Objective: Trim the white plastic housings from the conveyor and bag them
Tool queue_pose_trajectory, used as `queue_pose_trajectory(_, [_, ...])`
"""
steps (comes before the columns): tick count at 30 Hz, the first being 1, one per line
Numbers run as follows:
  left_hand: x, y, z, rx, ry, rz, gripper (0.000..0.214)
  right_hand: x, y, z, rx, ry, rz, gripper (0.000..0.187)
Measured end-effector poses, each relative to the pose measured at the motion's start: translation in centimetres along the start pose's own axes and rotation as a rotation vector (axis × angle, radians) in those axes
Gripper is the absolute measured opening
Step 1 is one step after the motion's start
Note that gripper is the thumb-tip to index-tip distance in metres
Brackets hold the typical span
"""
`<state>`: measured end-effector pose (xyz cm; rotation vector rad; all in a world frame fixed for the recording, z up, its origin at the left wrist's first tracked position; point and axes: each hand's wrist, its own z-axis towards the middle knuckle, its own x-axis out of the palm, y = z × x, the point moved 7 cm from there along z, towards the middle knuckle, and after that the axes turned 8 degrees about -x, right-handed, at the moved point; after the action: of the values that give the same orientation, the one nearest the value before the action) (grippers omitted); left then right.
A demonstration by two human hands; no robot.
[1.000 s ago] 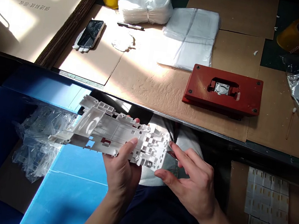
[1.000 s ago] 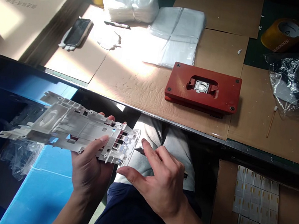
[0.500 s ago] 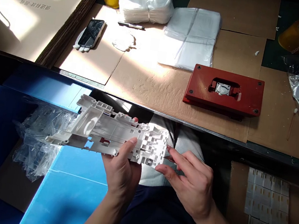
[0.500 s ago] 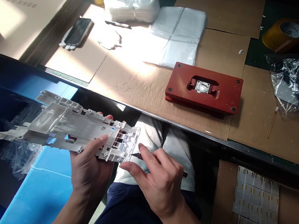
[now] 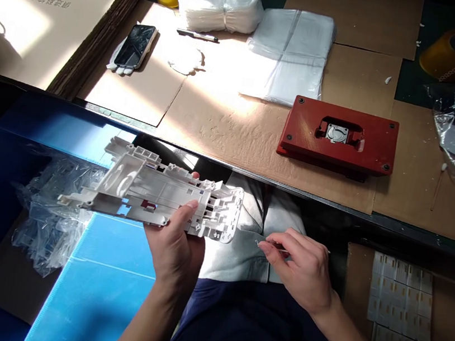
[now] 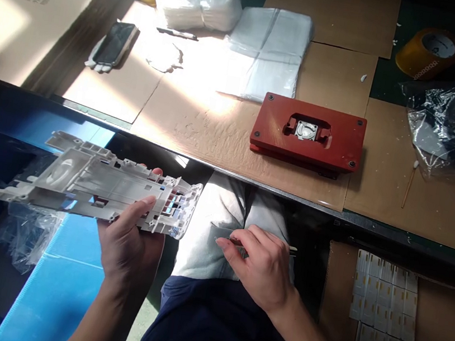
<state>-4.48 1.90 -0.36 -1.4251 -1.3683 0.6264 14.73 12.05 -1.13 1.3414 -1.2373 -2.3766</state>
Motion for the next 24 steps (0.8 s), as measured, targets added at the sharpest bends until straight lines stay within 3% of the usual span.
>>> queue_pose_trajectory(4, [-0.2, 0.3, 0.2, -0.043, 0.036, -0.022, 0.062, -0.2, -1.0, -0.8, 0.033, 0.011, -0.114, 0.037])
queue_pose_trajectory(7, [-0.4, 0.9, 0.3, -0.145, 0.107, -0.067, 0.062, -0.6, -2.6, -1.7, 0.047, 0.12, -0.305, 0.04])
queue_pose_trajectory(10, [-0.3, 2.2, -0.2, -0.406, 0.212, -0.155, 0.049, -2.0, -4.4, -2.1, -0.009, 0.327, -0.555, 0.042])
queue_pose_trajectory(12, [0.0, 3.4, -1.2, -0.648, 0.27, -0.177, 0.048, -3.8, -4.8, -1.4, -0.101, 0.393, -0.648, 0.042])
queue_pose_trajectory(15, [0.6, 4.7, -3.4, -0.956, 0.386, -0.115, 0.06, -6.4, -3.5, 1.5, -0.288, 0.42, -0.614, 0.039])
queue_pose_trajectory(18, [1.3, 4.9, -5.7, -1.119, 0.549, -0.107, 0.061, -7.6, -0.9, 5.1, -0.456, 0.446, -0.518, 0.036])
queue_pose_trajectory(22, [1.2, 5.0, -8.6, -1.325, 0.684, -0.119, 0.085, -6.3, 1.9, 8.3, -0.664, 0.532, -0.477, 0.039])
queue_pose_trajectory(24, [1.0, 5.0, -9.3, -1.321, 0.704, -0.115, 0.093, -5.3, 2.4, 8.9, -0.72, 0.594, -0.459, 0.041])
